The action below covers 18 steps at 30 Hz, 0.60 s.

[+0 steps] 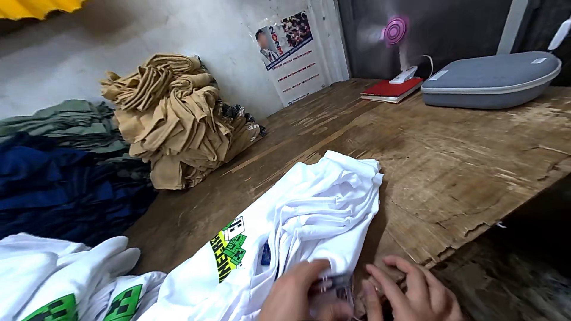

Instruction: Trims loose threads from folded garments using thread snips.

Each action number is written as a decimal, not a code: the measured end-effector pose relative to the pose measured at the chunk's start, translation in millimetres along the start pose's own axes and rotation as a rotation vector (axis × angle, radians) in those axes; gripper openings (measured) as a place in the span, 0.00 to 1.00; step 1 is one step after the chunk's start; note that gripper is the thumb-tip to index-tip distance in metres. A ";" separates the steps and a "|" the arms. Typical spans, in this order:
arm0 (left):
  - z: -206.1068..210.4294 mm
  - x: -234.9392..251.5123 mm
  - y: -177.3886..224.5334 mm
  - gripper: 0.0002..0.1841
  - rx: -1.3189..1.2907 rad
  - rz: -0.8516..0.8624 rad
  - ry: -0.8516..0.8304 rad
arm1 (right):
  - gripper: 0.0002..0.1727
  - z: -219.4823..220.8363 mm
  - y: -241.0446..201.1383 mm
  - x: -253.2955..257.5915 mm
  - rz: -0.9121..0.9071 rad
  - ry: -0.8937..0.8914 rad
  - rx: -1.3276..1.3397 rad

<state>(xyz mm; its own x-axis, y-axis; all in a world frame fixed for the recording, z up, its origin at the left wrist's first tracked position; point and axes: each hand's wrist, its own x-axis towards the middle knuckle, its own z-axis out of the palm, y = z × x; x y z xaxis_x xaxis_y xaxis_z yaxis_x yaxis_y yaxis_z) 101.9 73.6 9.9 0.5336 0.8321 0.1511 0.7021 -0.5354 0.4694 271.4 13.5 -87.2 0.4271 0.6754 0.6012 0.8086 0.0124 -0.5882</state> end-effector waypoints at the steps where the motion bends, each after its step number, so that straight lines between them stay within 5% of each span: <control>1: 4.5 7.1 -1.3 0.21 0.056 -0.002 0.139 | 0.14 5.9 -4.5 1.8 0.000 -0.005 0.017; 4: 17.1 45.6 -20.3 0.13 0.412 0.092 0.635 | 0.08 20.0 -11.1 3.1 0.007 0.080 0.136; 8: 24.8 65.5 -46.8 0.13 0.461 0.315 0.449 | 0.07 16.7 -1.1 0.8 0.033 0.188 0.284; 13: 8.8 40.7 -41.6 0.15 0.169 0.434 0.340 | 0.05 16.5 0.2 -0.6 0.096 0.185 0.302; 18: 13.2 14.5 -1.6 0.12 0.506 0.595 0.396 | 0.08 19.0 -1.4 -0.9 0.108 0.224 0.340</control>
<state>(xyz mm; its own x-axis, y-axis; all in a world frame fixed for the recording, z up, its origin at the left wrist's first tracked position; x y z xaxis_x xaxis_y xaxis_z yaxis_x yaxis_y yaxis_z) 114.8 84.6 -0.1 0.7412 0.3327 0.5830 0.5339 -0.8187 -0.2114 262.2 26.9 -97.2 0.6100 0.5094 0.6069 0.5907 0.2182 -0.7768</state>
